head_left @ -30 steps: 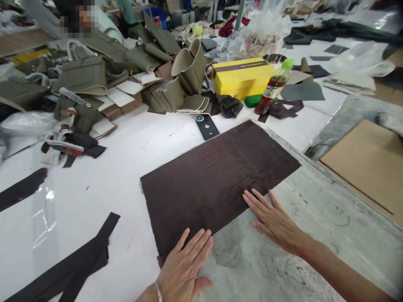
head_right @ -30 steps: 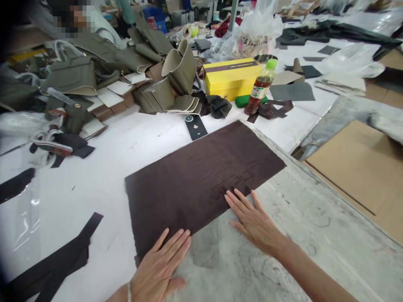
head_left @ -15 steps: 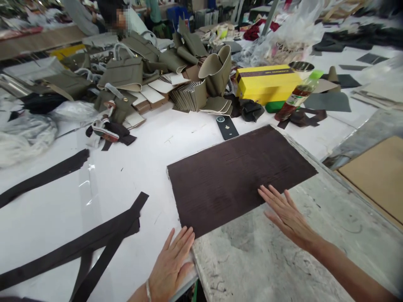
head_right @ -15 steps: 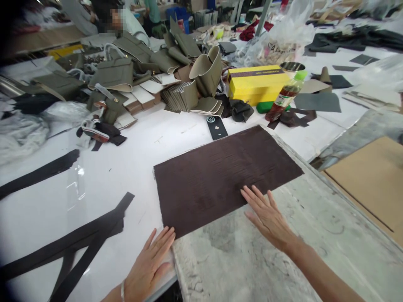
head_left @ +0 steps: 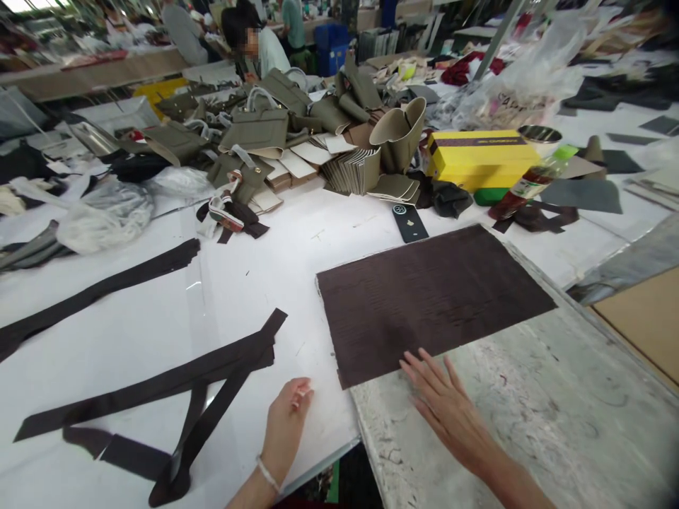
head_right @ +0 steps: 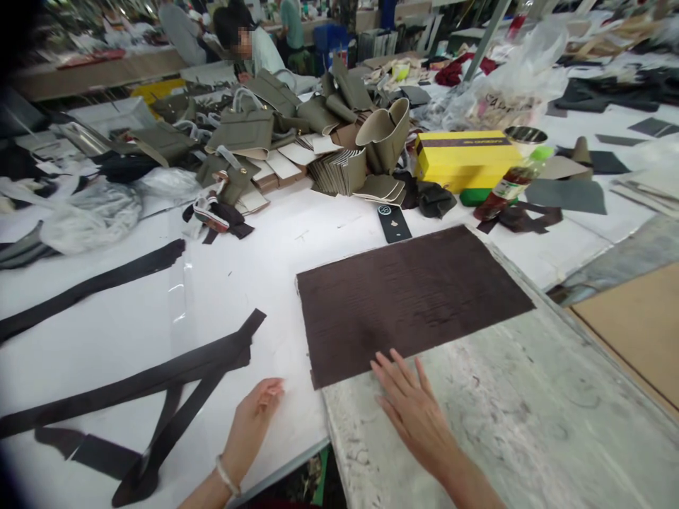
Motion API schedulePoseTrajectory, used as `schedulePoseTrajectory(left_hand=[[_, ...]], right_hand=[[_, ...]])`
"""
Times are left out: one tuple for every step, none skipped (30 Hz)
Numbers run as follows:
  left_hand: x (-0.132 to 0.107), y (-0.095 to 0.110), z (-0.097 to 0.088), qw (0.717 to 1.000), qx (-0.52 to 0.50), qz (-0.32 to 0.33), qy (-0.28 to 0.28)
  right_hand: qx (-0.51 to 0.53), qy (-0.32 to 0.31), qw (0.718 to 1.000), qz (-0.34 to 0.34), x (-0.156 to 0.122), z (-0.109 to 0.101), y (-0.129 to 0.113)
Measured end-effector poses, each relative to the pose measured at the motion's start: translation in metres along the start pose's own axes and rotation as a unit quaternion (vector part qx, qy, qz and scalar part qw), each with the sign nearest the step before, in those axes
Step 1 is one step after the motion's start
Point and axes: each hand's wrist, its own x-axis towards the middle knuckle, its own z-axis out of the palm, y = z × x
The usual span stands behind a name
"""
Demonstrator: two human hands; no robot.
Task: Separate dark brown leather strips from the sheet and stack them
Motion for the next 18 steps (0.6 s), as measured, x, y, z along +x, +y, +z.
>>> schedulePoseTrajectory(left_hand=[[0.005, 0.005, 0.007, 0.998, -0.038, -0.038, -0.016], [0.011, 0.010, 0.015, 0.996, -0.065, -0.062, -0.031], [0.017, 0.014, 0.024, 0.993, -0.082, -0.072, -0.046], [0.022, 0.017, 0.032, 0.991, -0.096, -0.077, -0.059], [0.027, 0.019, 0.039, 0.988, -0.112, -0.085, -0.070], [0.030, 0.021, 0.044, 0.985, -0.126, -0.091, -0.078], [0.032, 0.022, 0.048, 0.982, -0.138, -0.096, -0.084], [0.034, 0.023, 0.051, 0.980, -0.147, -0.100, -0.087], [0.034, 0.024, 0.053, 0.979, -0.154, -0.102, -0.088], [0.034, 0.025, 0.054, 0.978, -0.160, -0.101, -0.088], [0.034, 0.025, 0.054, 0.977, -0.165, -0.098, -0.088], [0.033, 0.026, 0.054, 0.977, -0.170, -0.092, -0.087], [0.032, 0.027, 0.053, 0.977, -0.175, -0.083, -0.086], [0.031, 0.027, 0.053, 0.978, -0.177, -0.074, -0.084], [0.031, 0.028, 0.052, 0.978, -0.179, -0.065, -0.082], [0.030, 0.028, 0.052, 0.979, -0.178, -0.057, -0.078], [0.029, 0.028, 0.052, 0.980, -0.176, -0.049, -0.074], [0.029, 0.029, 0.052, 0.982, -0.173, -0.043, -0.070]], right_hand=[[0.004, -0.003, 1.000, -0.002, 0.001, 0.004, -0.013], [0.007, -0.001, 1.000, 0.002, 0.003, 0.008, -0.025], [0.010, 0.005, 1.000, 0.009, 0.004, 0.012, -0.035], [0.013, 0.010, 1.000, 0.015, 0.006, 0.017, -0.043], [0.015, 0.016, 1.000, 0.020, 0.008, 0.021, -0.050], [0.017, 0.020, 0.999, 0.024, 0.010, 0.024, -0.054], [0.019, 0.022, 0.999, 0.027, 0.012, 0.026, -0.058], [0.020, 0.023, 0.999, 0.031, 0.014, 0.028, -0.061], [0.020, 0.021, 0.999, 0.034, 0.015, 0.030, -0.063], [0.021, 0.019, 0.999, 0.036, 0.017, 0.031, -0.065], [0.023, 0.016, 0.999, 0.036, 0.018, 0.031, -0.066], [0.025, 0.012, 0.999, 0.035, 0.018, 0.032, -0.068], [0.028, 0.009, 0.999, 0.034, 0.019, 0.032, -0.069], [0.030, 0.007, 0.999, 0.033, 0.019, 0.032, -0.070], [0.032, 0.004, 0.999, 0.033, 0.019, 0.033, -0.071], [0.034, 0.002, 0.999, 0.031, 0.020, 0.033, -0.071], [0.036, 0.000, 0.999, 0.030, 0.020, 0.034, -0.072], [0.040, -0.001, 0.999, 0.029, 0.020, 0.035, -0.072]])
